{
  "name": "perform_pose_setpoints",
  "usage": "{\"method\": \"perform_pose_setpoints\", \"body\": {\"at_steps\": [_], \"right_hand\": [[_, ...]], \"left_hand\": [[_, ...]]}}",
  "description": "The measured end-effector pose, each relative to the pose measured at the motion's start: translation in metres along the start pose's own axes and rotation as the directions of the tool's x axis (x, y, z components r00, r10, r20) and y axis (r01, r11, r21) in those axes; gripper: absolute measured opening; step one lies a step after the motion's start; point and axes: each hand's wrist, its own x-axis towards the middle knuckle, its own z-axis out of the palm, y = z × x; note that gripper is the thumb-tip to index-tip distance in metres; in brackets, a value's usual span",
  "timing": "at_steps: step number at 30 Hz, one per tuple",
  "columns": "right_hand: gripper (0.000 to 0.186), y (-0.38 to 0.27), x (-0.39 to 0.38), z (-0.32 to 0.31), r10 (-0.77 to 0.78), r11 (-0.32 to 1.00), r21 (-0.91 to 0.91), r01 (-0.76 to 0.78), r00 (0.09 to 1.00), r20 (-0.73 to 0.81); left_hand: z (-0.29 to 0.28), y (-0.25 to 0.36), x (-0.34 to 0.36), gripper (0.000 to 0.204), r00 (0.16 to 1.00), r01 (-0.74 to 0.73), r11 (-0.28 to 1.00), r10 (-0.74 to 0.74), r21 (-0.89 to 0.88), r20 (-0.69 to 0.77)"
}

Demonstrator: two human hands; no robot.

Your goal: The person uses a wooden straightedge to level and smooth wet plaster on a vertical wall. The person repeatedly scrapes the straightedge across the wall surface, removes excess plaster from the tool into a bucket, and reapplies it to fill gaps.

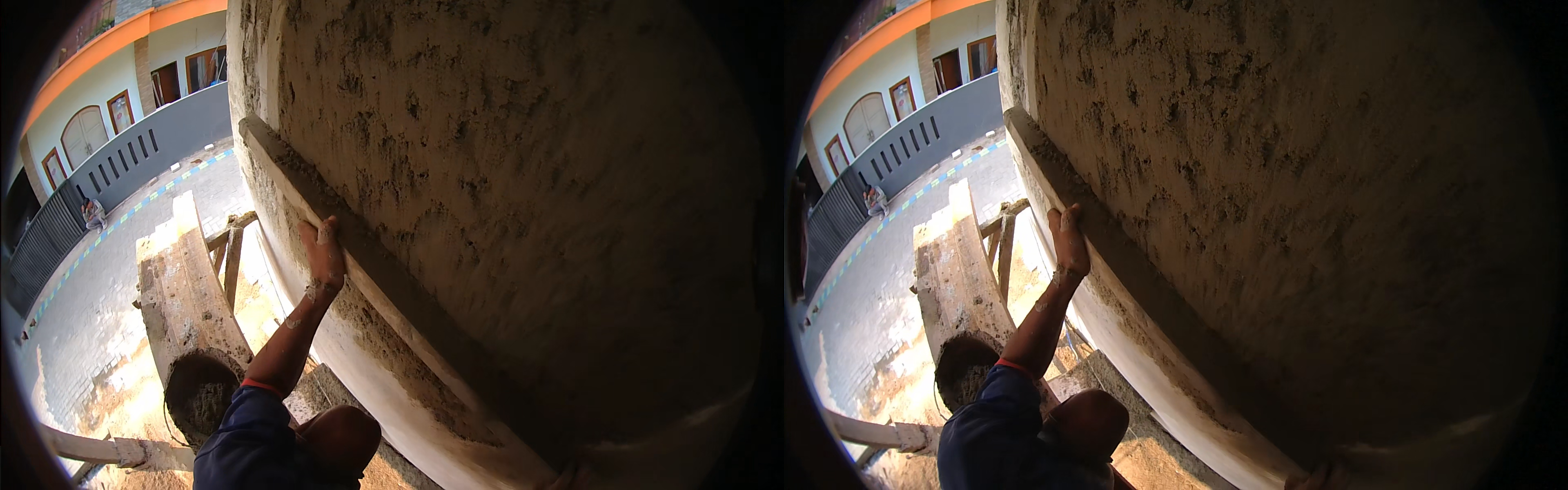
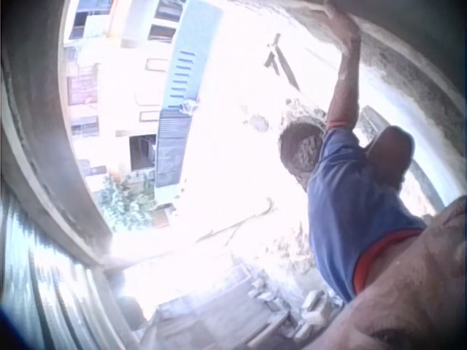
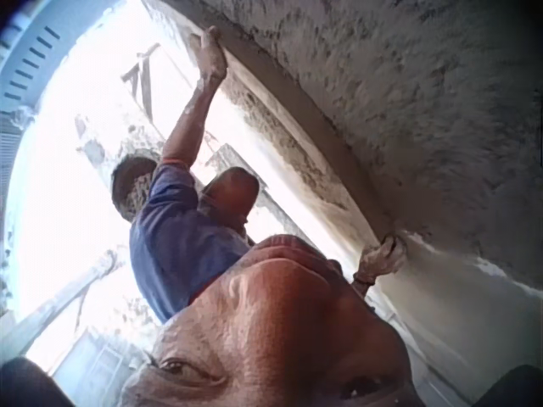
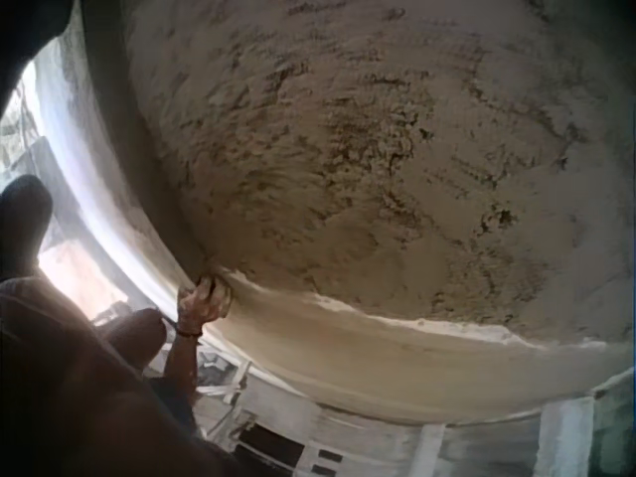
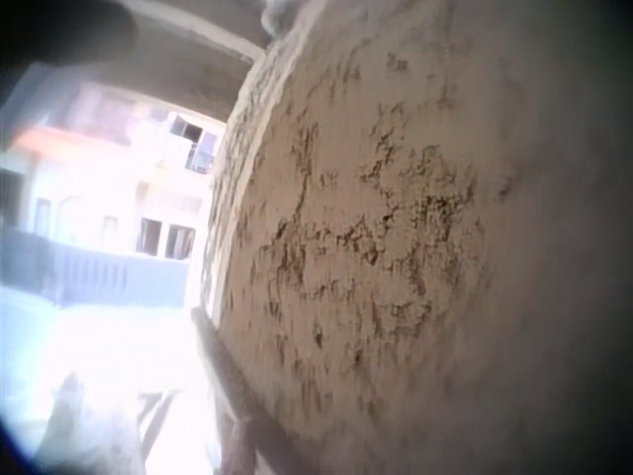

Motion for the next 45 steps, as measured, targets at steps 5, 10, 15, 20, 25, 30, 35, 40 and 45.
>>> {"method": "perform_pose_setpoints", "body": {"at_steps": [5, 10, 15, 20, 25, 30, 35, 40, 45], "right_hand": [[0.036, 0.005, 0.003, 0.019, -0.085, 0.994, 0.058, 0.091, 0.99, -0.109], [0.05, 0.025, -0.035, 0.025, 0.017, 1.0, 0.001, -0.017, 0.989, 0.148], [0.033, 0.048, -0.047, 0.007, -0.071, 0.992, -0.107, 0.072, 0.997, 0.016], [0.041, 0.011, -0.006, 0.001, -0.101, 0.988, -0.119, 0.101, 0.995, 0.012], [0.056, -0.071, 0.08, -0.001, -0.083, 0.993, -0.081, 0.089, 0.994, 0.077], [0.054, -0.051, 0.067, -0.001, -0.038, 0.999, -0.008, 0.04, 0.985, 0.169], [0.058, 0.027, -0.006, 0.003, -0.04, 0.996, -0.078, 0.051, 0.99, 0.138], [0.053, 0.056, -0.057, 0.014, -0.005, 0.991, -0.135, 0.023, 0.992, 0.127], [0.052, 0.039, -0.038, 0.006, -0.019, 0.977, -0.211, 0.026, 0.999, 0.035]], "left_hand": [[0.003, -0.014, 0.026, 0.032, 0.999, -0.027, 0.999, 0.026, -0.044, -0.039], [0.001, -0.016, -0.006, 0.031, 1.0, -0.027, 0.99, 0.027, -0.139, -0.008], [0.001, -0.058, -0.096, 0.031, 1.0, -0.011, 0.996, 0.011, -0.089, 0.006], [-0.002, -0.019, -0.018, 0.035, 1.0, -0.016, 0.994, 0.016, -0.104, -0.005], [-0.018, 0.024, 0.125, 0.047, 0.985, 0.102, 0.987, -0.083, -0.123, 0.149], [-0.012, -0.008, 0.126, 0.055, 0.999, 0.042, 0.984, -0.044, -0.175, -0.008], [0.01, -0.031, -0.002, 0.037, 0.994, 0.108, 0.982, -0.112, -0.154, -0.017], [0.012, -0.055, -0.096, 0.054, 0.996, 0.02, 0.995, -0.012, 0.093, -0.091], [0.017, 0.006, -0.038, 0.044, 0.992, -0.127, 0.986, 0.126, -0.104, -0.016]]}}
